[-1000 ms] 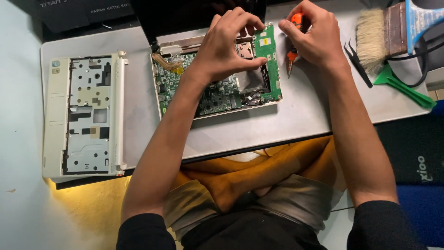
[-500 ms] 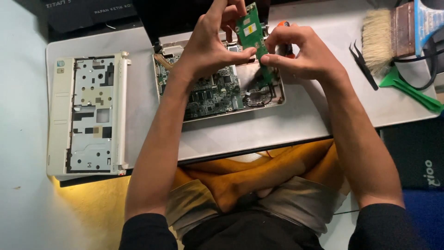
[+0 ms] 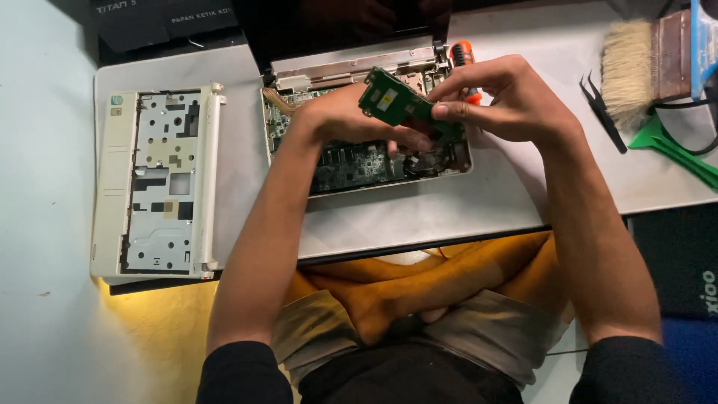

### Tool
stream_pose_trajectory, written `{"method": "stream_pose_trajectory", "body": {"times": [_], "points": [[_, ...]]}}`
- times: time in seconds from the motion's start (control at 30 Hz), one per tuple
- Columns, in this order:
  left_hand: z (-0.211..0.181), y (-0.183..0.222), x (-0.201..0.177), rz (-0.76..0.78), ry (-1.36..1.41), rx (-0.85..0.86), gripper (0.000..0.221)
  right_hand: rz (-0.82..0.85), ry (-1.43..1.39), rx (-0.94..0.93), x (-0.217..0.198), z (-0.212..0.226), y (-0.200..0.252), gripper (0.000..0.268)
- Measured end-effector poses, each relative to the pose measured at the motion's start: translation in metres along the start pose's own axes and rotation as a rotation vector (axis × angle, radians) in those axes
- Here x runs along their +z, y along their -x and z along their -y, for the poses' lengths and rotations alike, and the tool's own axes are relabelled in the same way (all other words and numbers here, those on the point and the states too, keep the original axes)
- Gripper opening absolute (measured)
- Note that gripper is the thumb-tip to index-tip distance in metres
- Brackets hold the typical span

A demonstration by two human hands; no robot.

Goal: Removing the motherboard from a laptop by unscrewing it and disconnecting internal ribbon cables.

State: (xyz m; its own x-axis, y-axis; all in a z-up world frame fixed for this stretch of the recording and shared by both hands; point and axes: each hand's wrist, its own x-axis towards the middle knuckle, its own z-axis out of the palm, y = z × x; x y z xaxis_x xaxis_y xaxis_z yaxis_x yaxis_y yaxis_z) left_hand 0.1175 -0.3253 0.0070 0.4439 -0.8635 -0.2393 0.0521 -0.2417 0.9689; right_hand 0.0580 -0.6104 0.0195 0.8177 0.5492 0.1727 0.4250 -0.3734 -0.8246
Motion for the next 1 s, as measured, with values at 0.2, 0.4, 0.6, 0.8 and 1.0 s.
{"method": "stream_pose_trajectory", "body": {"times": [0.2,0.4,0.6,0.8,1.0], "points": [[-0.004,-0.006,0.005,0.049,-0.051,0.143,0.01,0.124,-0.038,-0.035,0.003,0.008,0.0,0.042],[0.014,-0.014,0.002,0.054,-0.078,0.239,0.013,0.175,0.153,0.042,0.002,0.006,0.005,0.042],[0.014,-0.016,0.006,-0.054,-0.287,0.163,0.041,0.117,0.103,0.062,0.006,0.016,0.006,0.027],[0.005,-0.014,0.01,-0.143,-0.196,0.098,0.042,0.149,-0.123,0.169,0.007,0.03,0.006,0.037],[0.0,-0.005,-0.003,-0.066,-0.071,0.218,0.019,-0.033,-0.287,0.215,-0.009,0.002,0.034,0.027]]}}
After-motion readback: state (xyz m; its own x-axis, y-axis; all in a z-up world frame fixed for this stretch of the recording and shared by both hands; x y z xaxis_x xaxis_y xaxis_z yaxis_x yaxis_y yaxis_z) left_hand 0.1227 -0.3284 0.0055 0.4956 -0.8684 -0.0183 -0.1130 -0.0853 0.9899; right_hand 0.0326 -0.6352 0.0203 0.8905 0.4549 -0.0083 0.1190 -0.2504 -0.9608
